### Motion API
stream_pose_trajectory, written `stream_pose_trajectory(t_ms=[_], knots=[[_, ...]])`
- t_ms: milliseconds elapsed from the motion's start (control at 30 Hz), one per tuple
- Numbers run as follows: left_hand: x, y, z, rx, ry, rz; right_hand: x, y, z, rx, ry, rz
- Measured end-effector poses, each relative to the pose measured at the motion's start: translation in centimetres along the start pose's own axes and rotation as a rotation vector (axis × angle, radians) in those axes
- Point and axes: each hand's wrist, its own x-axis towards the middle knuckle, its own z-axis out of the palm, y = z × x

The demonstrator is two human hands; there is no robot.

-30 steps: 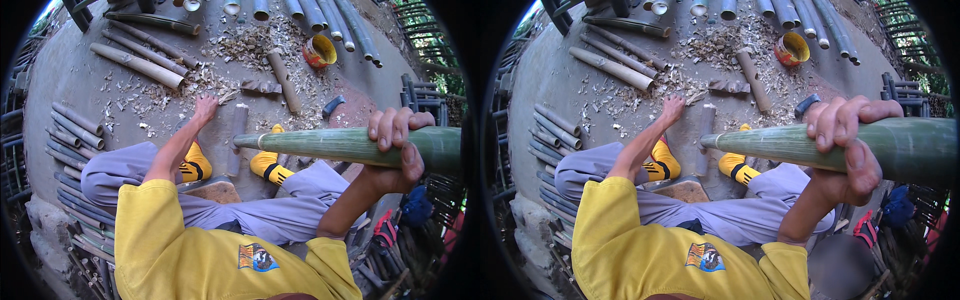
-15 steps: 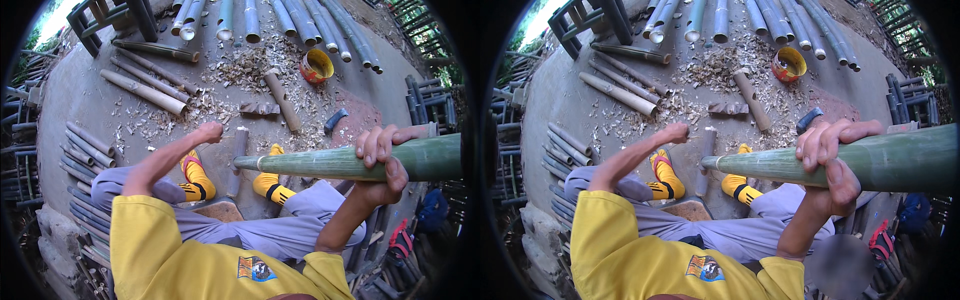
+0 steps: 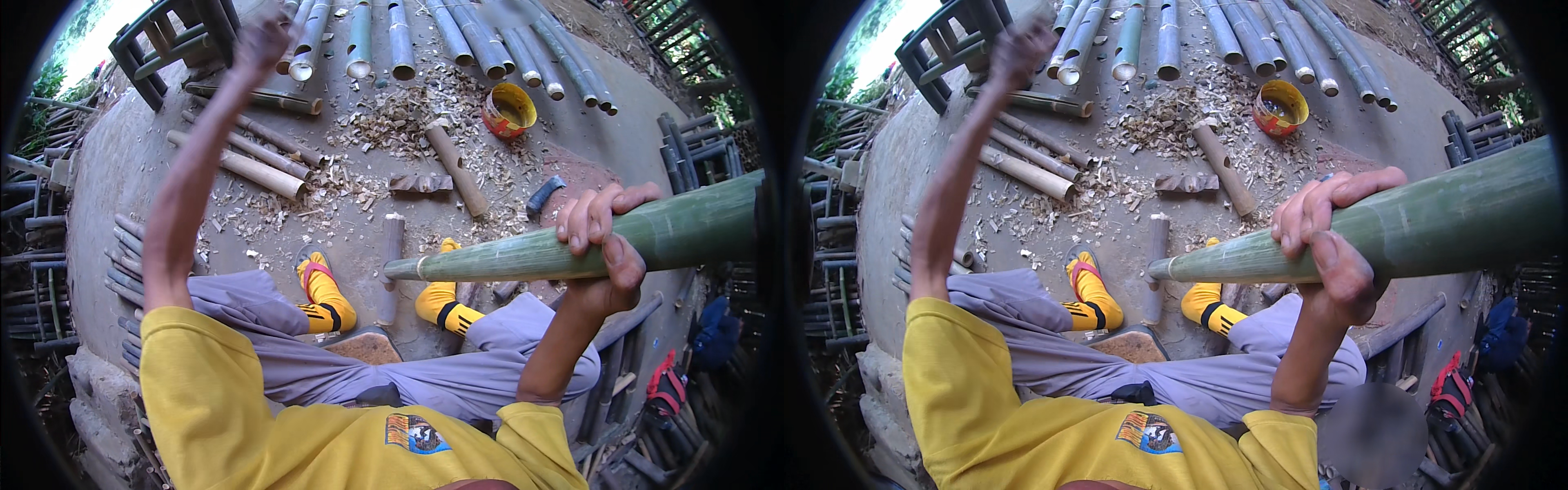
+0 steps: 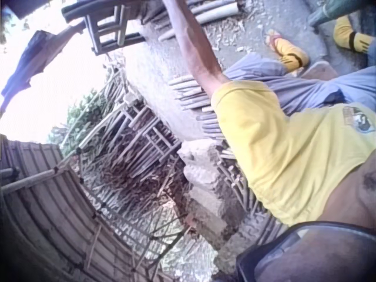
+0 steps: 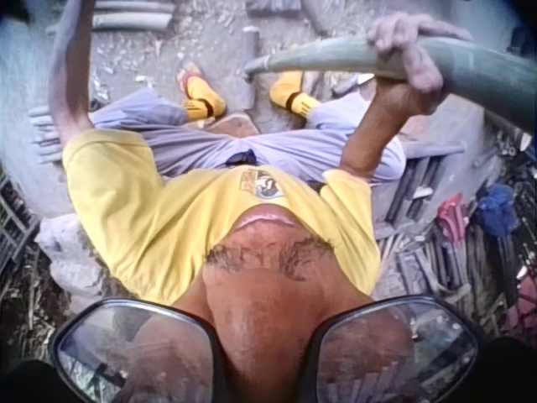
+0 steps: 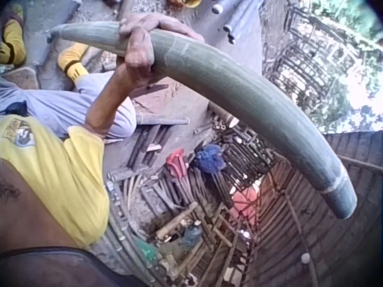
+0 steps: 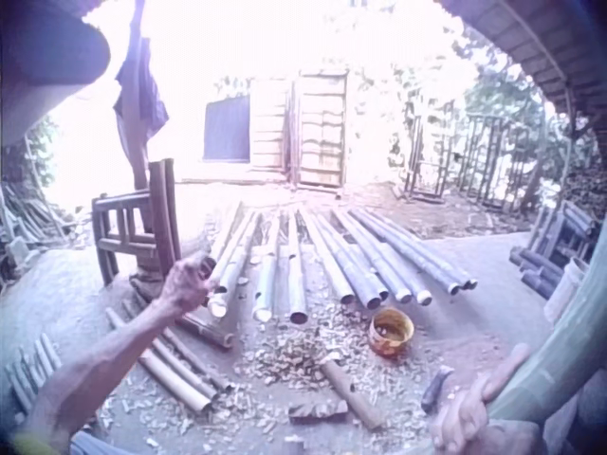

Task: The person sits on the ground and uses a wooden mallet to strike a knife, splitting a long bamboo pole lengthwise. They then use a chisel to further separate the split sections and clean the edges. Finally, they insert a smaller bamboo piece into a larger one to test the fit.

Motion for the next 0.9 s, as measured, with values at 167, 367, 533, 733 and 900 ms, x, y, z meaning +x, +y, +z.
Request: stream_pose_trajectory(t_ms=[167,367,533,733,900], knots=[[-14.6,13.1,5.6,-0.961,-0.748,-0.044,-0.2,-0.2,-0.2,-0.004,0.030,-0.011],[-19.8,19.7,1.1,-1.912,-1.030,-0.126,0.2,0.2,-1.1,0.030,0.115,0.053],[-17.0,19.0,-7.7,-2.318,-0.470,-0.017,5.6,1.7,-1.3,-0.167,0.035,0.162],[-22.3,17.0,-6.3,-2.340,-0.086,-0.620,7.2,3.1,2.2,0.011,0.145,0.077],[-25.5,17.1,-4.6,-2.225,-0.117,-0.775,5.6,2.4,4.3,-0.080,0.059,0.011]])
